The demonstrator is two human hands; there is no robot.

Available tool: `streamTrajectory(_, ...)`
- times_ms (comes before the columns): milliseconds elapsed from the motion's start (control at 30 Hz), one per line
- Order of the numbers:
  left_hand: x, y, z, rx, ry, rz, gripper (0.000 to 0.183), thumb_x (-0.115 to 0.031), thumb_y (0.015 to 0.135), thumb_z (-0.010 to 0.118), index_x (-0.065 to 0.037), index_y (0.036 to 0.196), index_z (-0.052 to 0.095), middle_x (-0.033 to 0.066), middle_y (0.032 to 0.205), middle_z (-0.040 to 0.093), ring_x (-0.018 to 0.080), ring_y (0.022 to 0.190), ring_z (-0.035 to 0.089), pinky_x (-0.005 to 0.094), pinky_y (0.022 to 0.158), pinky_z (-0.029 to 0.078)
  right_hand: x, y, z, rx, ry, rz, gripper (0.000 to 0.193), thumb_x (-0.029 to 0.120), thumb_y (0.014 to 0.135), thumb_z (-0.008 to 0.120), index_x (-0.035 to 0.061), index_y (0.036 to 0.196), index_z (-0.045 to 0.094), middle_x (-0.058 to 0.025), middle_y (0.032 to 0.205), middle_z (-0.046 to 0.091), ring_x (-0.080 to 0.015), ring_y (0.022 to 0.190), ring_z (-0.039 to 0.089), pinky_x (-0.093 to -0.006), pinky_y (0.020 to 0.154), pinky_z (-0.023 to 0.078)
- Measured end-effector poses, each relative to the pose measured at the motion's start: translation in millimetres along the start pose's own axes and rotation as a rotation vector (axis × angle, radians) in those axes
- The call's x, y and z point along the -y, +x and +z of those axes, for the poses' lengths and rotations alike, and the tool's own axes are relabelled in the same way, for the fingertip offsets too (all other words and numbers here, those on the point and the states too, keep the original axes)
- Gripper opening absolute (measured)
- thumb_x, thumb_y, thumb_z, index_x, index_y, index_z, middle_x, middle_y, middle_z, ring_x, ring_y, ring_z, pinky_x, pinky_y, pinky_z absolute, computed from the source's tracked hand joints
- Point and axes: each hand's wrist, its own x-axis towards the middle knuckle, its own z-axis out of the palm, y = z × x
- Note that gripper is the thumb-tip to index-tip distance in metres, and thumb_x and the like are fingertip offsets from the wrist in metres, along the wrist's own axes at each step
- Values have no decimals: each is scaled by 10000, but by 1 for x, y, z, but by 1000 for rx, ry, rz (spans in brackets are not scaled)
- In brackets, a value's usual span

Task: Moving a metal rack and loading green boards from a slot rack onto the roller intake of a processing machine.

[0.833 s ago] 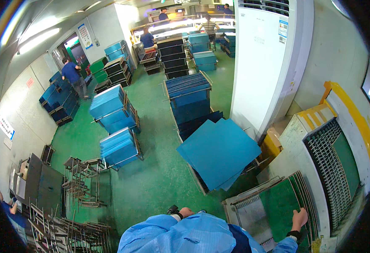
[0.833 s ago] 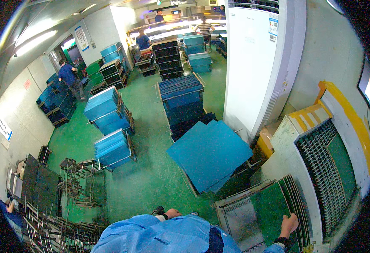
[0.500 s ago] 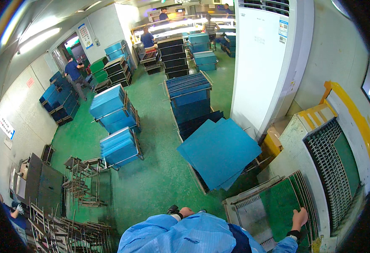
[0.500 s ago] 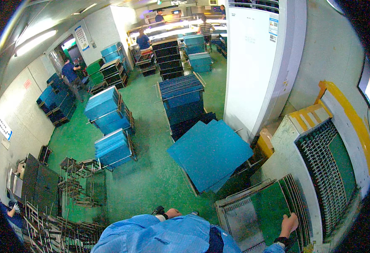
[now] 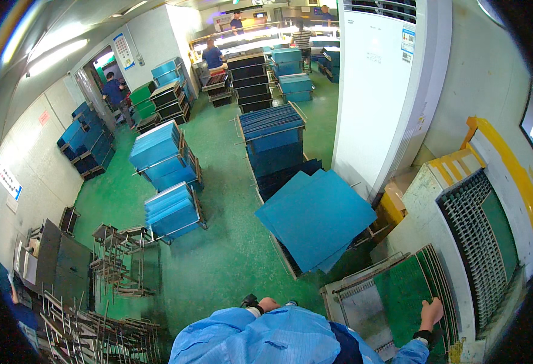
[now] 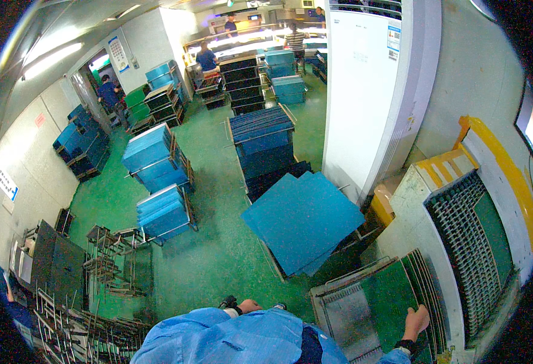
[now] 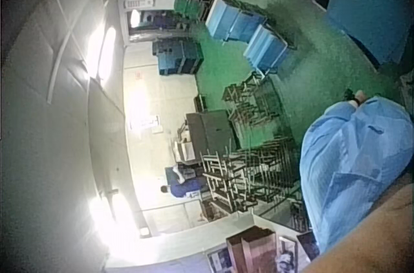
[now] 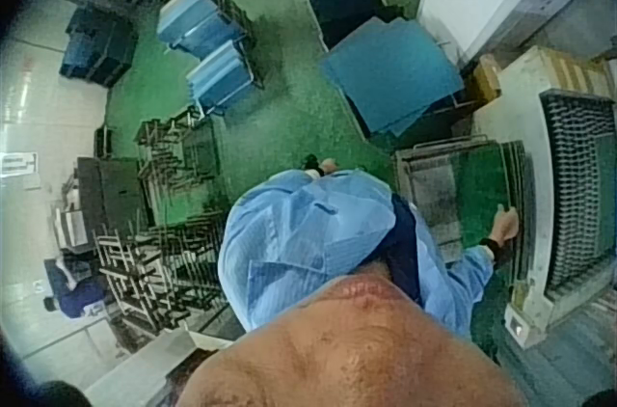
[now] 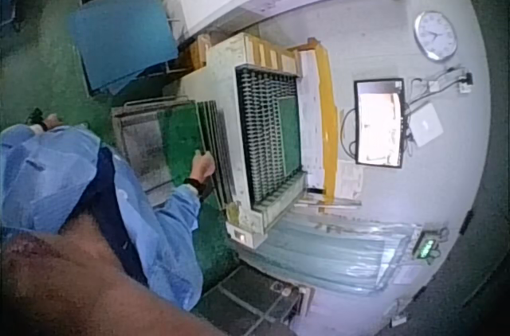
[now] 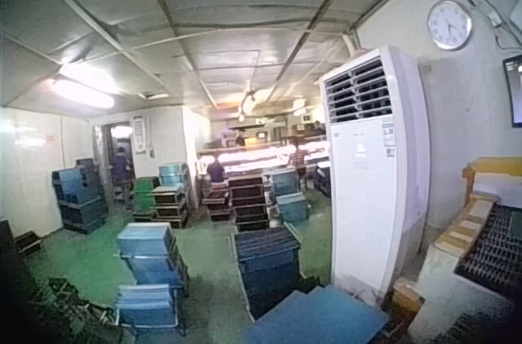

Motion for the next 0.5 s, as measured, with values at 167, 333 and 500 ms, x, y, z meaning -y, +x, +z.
streamTrajectory(167,3,3,3,-13,-7,-14,463,-467,628,605,-63,844,666,151,863,634,289,813,603,354,745,463,0,2,-2,49,15,16,399,191,636,715,1,962,583,-178,951,598,-324,893,570,-400,726,450)
streamTrajectory(333,5,7,6,-7,13,-17,482,-485,623,605,-69,858,667,151,877,634,289,818,603,351,747,464,-2,3,3,7,22,14,378,189,623,723,13,930,593,-167,920,608,-324,869,577,-404,704,451)
streamTrajectory(500,27,21,19,-41,86,163,468,-485,620,609,-80,845,673,148,878,634,288,822,603,352,752,464,2,1,-2,6,28,14,356,191,618,728,20,901,595,-168,893,608,-327,853,578,-406,695,446)
